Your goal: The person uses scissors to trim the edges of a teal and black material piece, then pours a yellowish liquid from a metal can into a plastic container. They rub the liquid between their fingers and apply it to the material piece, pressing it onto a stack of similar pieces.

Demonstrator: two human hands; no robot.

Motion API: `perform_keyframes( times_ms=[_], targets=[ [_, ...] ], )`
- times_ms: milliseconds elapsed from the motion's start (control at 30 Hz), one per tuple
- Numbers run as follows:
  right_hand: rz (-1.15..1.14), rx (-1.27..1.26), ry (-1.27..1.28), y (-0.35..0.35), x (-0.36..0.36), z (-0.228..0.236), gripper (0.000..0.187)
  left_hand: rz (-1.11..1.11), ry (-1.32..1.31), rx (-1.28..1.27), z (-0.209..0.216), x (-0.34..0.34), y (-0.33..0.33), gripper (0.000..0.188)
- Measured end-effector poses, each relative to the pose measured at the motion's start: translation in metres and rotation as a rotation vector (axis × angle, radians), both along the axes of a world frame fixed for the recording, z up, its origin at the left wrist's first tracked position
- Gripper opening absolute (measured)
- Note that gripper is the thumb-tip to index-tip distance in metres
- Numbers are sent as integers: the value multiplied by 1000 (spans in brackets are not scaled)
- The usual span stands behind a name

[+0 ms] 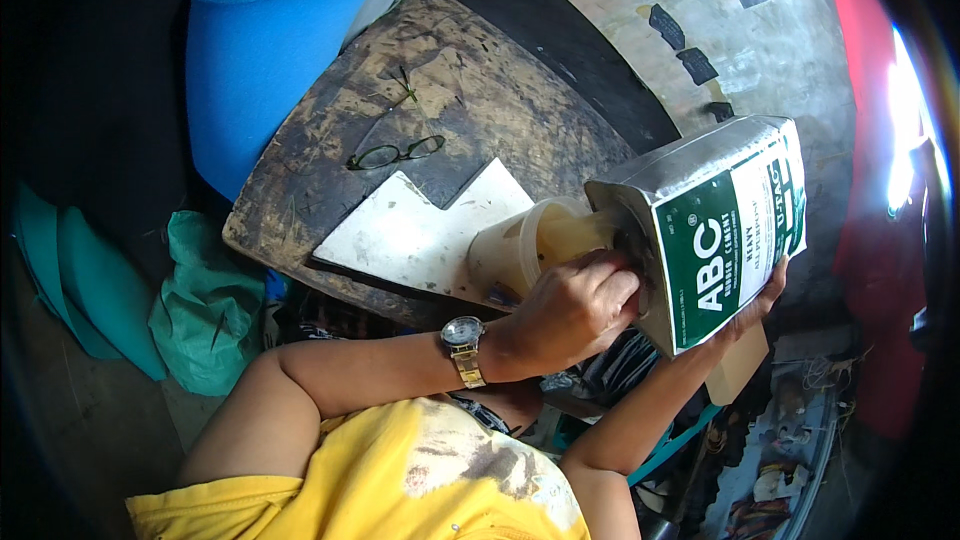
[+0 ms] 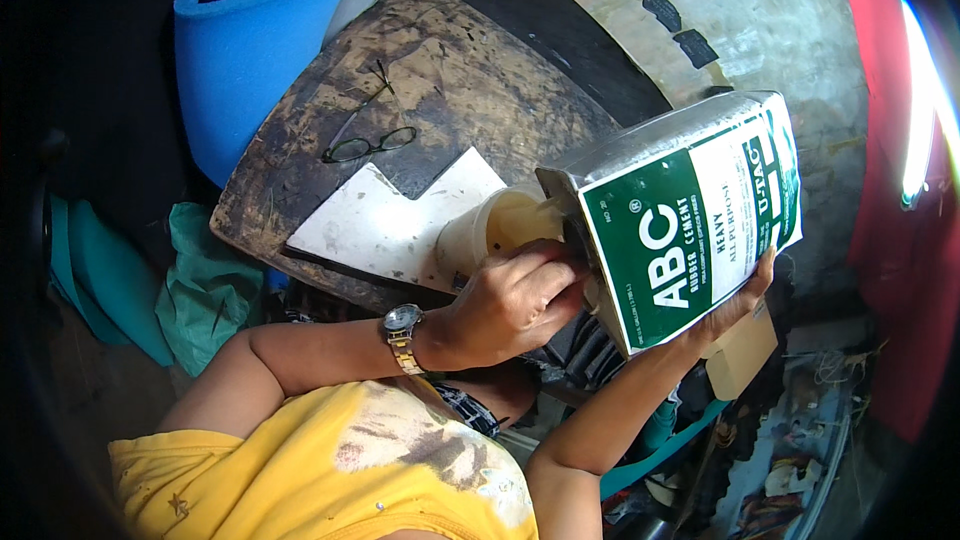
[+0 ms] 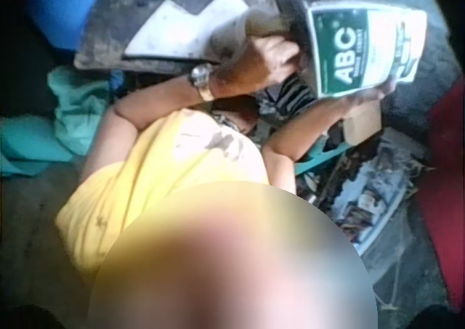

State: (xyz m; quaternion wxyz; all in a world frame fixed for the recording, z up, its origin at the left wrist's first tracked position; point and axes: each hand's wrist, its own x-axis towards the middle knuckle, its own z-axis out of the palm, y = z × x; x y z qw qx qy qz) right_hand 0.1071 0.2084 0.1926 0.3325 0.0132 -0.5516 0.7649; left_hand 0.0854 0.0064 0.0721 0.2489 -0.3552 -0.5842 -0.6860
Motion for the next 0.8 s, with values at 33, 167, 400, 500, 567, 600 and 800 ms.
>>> perform_keyframes(
  times_ms=[33,167,400,500,567,600,800],
  targets=[
    [-3,6,3,-1,1,-1,48,-25,-25,13,1,1,0,23],
    [12,-42,-7,-4,3,1,48,-115,-105,103,3,3,4,24],
    [-215,122,11,-10,17,6,54,-220,-278,229,2,10,10,19],
    [-97,180,30,-9,27,13,54,-290,-301,280,1,15,11,17],
    [-86,219,18,-8,31,19,55,-285,-294,299,1,17,11,17],
    [-131,234,3,-8,32,21,56,-282,-288,308,1,17,11,17],
    [-136,142,-33,-18,32,20,57,-215,-254,373,7,10,9,21]
  ],
)
